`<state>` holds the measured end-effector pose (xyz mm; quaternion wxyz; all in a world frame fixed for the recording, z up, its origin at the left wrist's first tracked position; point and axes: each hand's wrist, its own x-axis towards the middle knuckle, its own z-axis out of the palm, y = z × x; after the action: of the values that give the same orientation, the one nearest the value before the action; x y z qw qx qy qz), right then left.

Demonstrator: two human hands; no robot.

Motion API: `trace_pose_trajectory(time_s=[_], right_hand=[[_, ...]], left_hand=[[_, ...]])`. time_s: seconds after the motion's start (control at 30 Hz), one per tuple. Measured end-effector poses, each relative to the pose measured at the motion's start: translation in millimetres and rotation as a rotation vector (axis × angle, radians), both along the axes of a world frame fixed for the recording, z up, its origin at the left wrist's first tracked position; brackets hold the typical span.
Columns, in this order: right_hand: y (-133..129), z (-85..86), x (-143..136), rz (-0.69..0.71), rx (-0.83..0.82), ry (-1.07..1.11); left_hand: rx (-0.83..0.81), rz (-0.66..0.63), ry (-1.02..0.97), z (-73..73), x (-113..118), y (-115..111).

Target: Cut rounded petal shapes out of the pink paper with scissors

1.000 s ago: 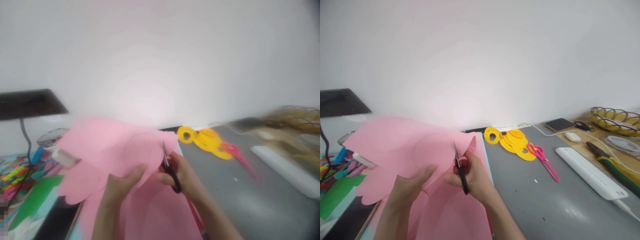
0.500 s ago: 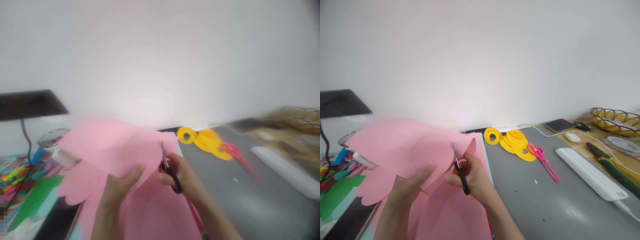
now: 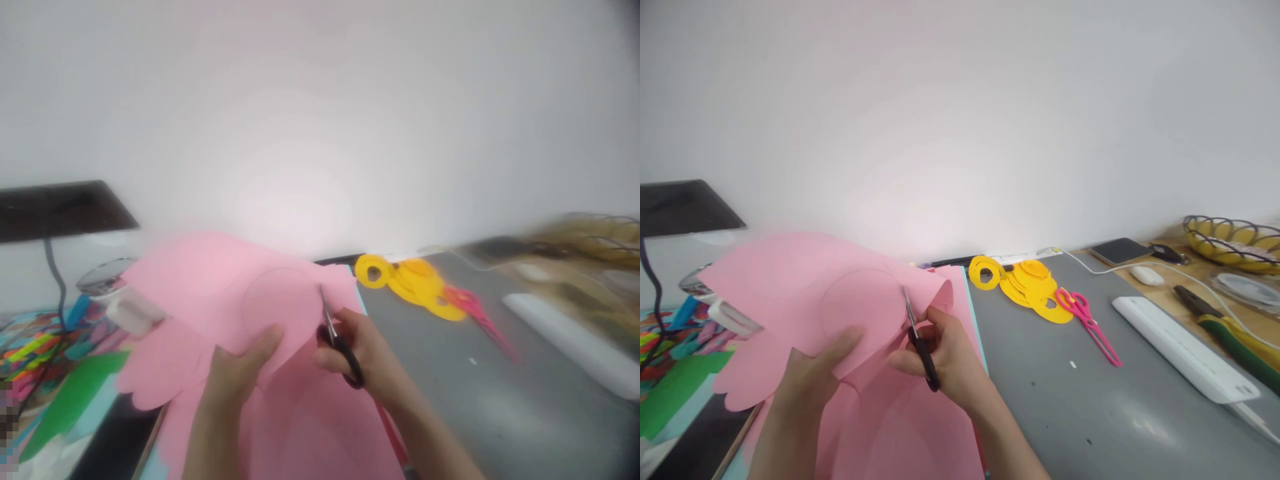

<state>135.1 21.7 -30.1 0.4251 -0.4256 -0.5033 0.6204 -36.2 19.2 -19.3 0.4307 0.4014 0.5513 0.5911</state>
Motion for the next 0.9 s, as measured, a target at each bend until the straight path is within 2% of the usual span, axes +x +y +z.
trace_pose_trajectory(time_s=[0.3,0.53,0.57,0.63,0.7,0.8,0.9], right_hand=[[0,-1.5,-2,0.019,0.016,-0.03],[0,-4.3,-2,-0.007,0.006,-0.039],[0,-4.2,-3,-0.014,0.008,-0.029],[0,-3.1,-7,-0.044,0.015,0.002],[-1,-1.4,-12,-0.109,0.029,0.044],[-1,0.4,-18,-0.25,0.07,0.073],[-1,-1.3,-22,-0.377,0.132,0.034]], left_hand=[[0.067,0.023,-0.034,3.8,5,-1],[0.087,0.01,-0.026,-9.1,-7,4],[0.092,-0.031,-0.016,-9.8,-9,5],[0.174,-0.295,0.019,-8.0,-9,5],[0.227,-0.468,0.03,-3.1,-3,4],[0.258,-0.567,0.055,2.4,15,0],[0.224,-0.319,0.065,-0.9,31,-5]])
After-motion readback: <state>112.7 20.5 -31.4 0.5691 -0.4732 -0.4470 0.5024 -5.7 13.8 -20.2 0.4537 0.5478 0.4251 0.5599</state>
